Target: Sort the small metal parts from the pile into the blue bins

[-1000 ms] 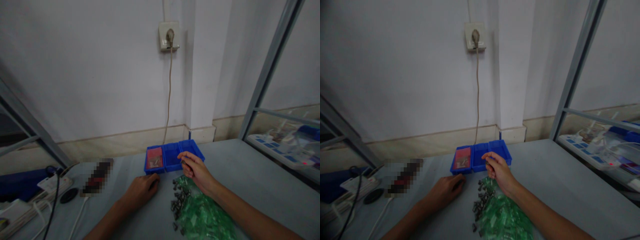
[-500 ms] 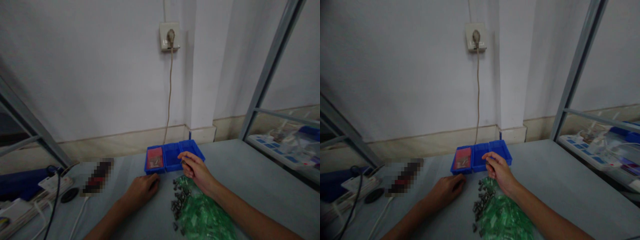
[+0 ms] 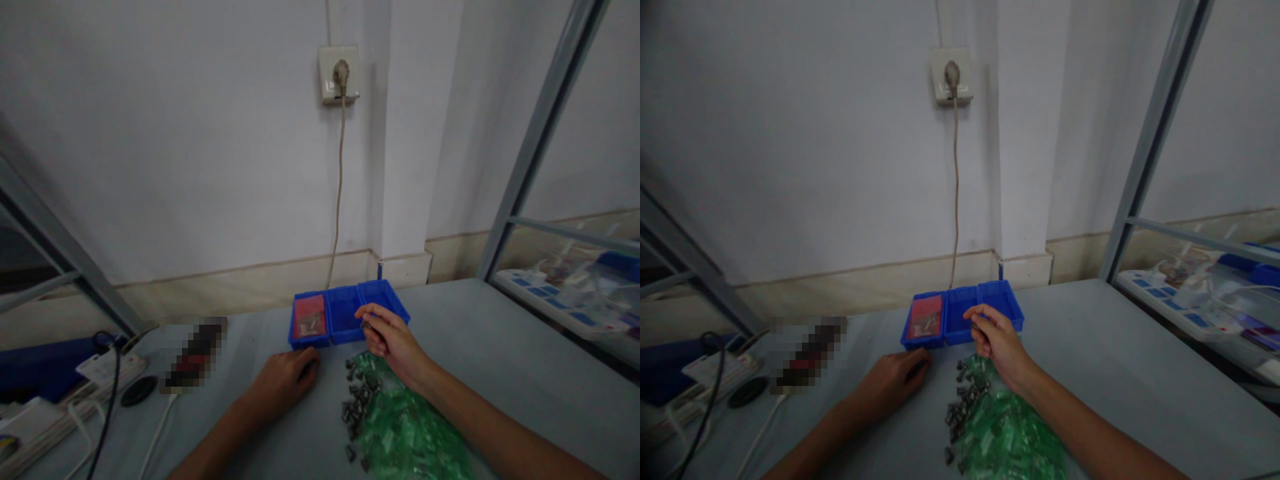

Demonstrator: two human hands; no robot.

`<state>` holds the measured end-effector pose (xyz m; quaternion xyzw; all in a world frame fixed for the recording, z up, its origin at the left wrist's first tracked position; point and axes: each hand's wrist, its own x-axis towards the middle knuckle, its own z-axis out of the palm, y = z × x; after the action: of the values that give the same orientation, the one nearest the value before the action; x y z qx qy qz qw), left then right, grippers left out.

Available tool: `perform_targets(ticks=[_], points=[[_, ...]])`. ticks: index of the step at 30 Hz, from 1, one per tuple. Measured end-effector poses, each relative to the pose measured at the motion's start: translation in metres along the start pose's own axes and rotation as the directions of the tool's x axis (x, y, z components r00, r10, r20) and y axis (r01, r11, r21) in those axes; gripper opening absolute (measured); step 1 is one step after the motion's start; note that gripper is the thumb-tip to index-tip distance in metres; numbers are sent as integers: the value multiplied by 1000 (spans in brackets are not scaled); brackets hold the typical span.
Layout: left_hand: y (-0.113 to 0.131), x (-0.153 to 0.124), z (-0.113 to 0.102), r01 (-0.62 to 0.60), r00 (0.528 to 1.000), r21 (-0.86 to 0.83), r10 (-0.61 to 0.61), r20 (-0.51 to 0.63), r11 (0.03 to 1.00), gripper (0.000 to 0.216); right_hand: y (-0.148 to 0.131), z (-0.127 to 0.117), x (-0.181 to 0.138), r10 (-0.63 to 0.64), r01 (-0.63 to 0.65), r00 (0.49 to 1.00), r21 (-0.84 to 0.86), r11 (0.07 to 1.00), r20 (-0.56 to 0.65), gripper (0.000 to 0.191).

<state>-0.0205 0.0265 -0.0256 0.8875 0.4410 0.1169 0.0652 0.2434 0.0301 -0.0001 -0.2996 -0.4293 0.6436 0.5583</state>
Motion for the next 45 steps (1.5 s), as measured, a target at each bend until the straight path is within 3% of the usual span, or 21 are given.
perform_targets(ticks=[28,36,42,45], points=[[5,1,-6,4,1000,-10,-4,20,1000,16,0,-1,0,1,-1,1000,7,1000,13,24],[3,0,-4,-5,1000,-23,5,6,1000,15,-3,2,0,-34,33,999,-14,999,-32,28],[5,0,-5,5,1000,-8,-5,15,1000,15,-1,-1,-1,-159,145,987,-237,961,-38,31],[4,0,-6,2,1000,-4,-2,25,1000,16,-6,0,-4,-328,281,945,-496,822,-9,23]])
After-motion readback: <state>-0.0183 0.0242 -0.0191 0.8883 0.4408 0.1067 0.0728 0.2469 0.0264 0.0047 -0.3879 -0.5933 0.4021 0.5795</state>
